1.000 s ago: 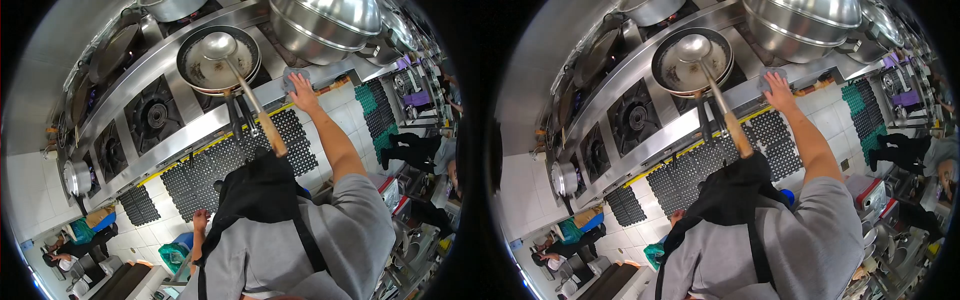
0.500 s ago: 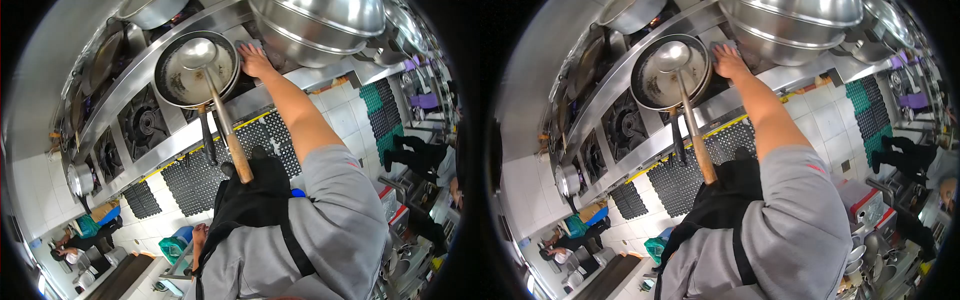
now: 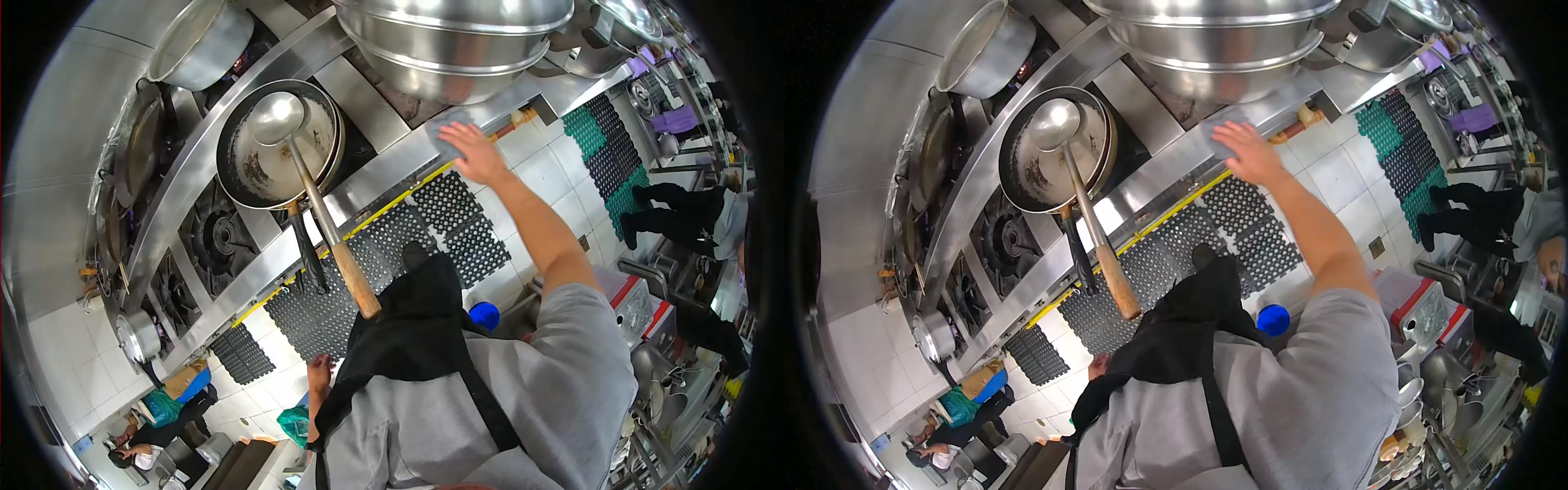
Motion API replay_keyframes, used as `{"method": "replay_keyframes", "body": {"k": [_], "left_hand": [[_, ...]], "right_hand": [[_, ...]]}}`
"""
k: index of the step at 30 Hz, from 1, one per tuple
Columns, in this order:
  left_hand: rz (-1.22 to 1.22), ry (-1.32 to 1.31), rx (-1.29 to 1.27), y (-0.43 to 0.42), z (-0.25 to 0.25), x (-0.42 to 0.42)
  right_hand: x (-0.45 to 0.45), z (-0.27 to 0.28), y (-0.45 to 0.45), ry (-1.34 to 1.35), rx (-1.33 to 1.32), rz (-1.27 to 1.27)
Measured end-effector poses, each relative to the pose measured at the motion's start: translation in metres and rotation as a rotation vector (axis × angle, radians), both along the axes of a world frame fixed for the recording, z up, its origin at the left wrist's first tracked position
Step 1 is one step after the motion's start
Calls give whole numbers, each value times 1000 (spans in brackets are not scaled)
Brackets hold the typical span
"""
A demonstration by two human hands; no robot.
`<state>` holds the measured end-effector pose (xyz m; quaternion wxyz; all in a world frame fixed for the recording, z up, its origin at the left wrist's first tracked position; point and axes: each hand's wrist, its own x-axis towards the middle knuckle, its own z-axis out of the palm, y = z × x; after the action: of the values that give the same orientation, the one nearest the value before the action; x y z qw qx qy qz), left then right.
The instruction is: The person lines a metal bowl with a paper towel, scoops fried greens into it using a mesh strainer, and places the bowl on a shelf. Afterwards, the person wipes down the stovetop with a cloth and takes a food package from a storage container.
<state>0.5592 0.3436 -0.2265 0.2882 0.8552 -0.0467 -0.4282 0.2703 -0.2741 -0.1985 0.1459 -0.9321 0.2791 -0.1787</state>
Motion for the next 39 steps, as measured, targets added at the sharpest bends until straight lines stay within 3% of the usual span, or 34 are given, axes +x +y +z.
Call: {"method": "replay_keyframes", "body": {"k": [5,9,11,13,14,15,16,20,22,24,27,28,30,32,33,34,35,36,37,39], "left_hand": [[-61,-3,-90,-38,39,6],[-58,-47,-31,-3,14,2],[-13,31,-202,19,2,-3],[-94,-2,-77,73,-50,11],[-175,-42,62,91,-66,15],[-135,-71,69,96,-69,15],[-134,-65,57,101,-76,17],[-79,6,-45,114,-103,39],[-117,-4,-88,111,-108,58],[15,98,-138,91,-83,78],[245,243,-223,64,-42,104],[262,240,-237,74,-58,123],[17,236,-208,99,-87,161],[128,179,-110,111,-85,178],[191,167,-119,123,-84,184],[184,136,-154,134,-86,192],[167,105,-188,146,-87,199],[208,97,-197,158,-84,202],[225,78,-157,168,-80,205],[337,84,-167,197,-96,208]], "right_hand": [[-67,-12,-51,20,-68,-184],[-78,-23,-73,89,-203,-491],[-60,-23,-61,87,-231,-608],[-20,-25,-21,65,-238,-643],[-1,-27,7,-6,-303,-566],[21,-26,37,-78,-126,-595],[39,-28,61,-109,-244,-429],[115,-18,164,-154,-81,-151],[157,-37,202,-87,-139,-34],[187,-6,248,-160,269,-57],[250,-39,302,-203,136,147],[263,-23,315,-116,188,192],[290,-6,336,-84,333,251],[322,-7,352,-49,491,333],[339,-21,363,-80,587,255],[357,-30,368,-272,1309,208],[363,4,372,-386,1445,130],[371,21,374,-433,1856,15],[378,39,375,-447,1992,-154],[390,71,371,-594,1896,-161]]}}
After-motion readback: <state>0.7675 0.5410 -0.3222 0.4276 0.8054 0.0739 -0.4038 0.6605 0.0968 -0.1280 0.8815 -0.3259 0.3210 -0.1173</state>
